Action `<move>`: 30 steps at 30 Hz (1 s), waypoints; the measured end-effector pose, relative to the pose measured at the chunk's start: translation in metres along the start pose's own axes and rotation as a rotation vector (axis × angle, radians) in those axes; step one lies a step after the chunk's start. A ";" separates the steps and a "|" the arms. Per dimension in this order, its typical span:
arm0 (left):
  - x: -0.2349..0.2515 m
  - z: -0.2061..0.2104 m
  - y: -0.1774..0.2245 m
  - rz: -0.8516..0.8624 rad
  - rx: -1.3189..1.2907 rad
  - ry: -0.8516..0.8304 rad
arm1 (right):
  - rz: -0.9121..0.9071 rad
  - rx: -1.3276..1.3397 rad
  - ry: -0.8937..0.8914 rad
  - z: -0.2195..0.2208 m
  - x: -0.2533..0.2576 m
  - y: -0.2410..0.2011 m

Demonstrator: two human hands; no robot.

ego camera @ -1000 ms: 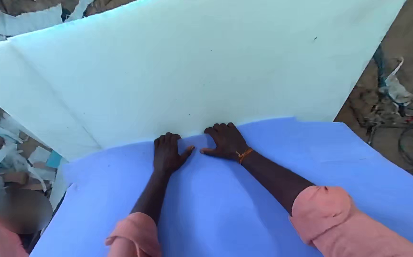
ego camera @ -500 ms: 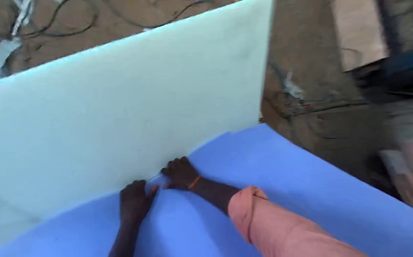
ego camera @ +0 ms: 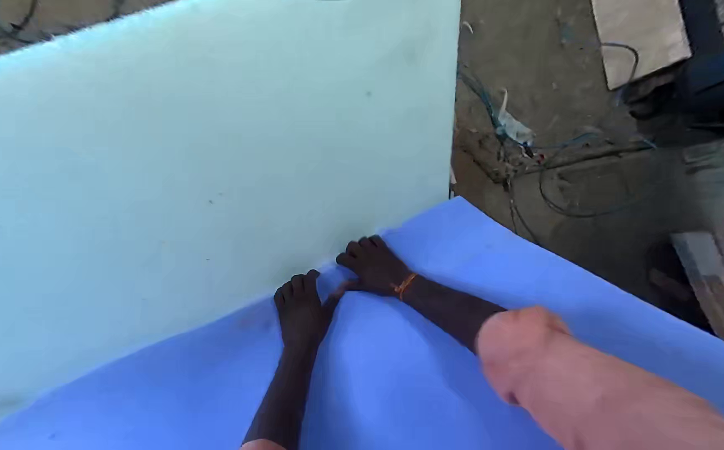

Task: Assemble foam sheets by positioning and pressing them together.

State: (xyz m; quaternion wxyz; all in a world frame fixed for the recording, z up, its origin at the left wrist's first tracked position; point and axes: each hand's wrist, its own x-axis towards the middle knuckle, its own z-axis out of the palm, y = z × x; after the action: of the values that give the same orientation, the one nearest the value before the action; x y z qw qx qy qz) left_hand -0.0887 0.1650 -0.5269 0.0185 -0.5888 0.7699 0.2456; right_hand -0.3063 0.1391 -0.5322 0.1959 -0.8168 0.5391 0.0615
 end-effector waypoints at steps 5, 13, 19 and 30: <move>0.006 -0.023 0.004 0.003 -0.021 -0.076 | -0.040 0.086 -0.164 -0.022 0.004 0.014; 0.010 -0.011 0.008 -0.026 -0.005 -0.113 | 0.150 0.009 -0.128 -0.012 -0.043 0.096; -0.029 -0.061 -0.048 0.131 -0.142 -0.213 | 0.075 0.077 -0.102 -0.050 -0.025 0.071; -0.121 -0.170 -0.336 -0.242 0.279 -0.053 | -0.251 0.376 -0.012 0.011 0.144 -0.292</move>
State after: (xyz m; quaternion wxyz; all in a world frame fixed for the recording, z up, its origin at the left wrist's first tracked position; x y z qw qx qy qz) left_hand 0.3004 0.1427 -0.4592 0.1498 -0.6621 0.7193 0.1478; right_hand 0.0183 0.1201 -0.5131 0.3540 -0.8264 0.4339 -0.0600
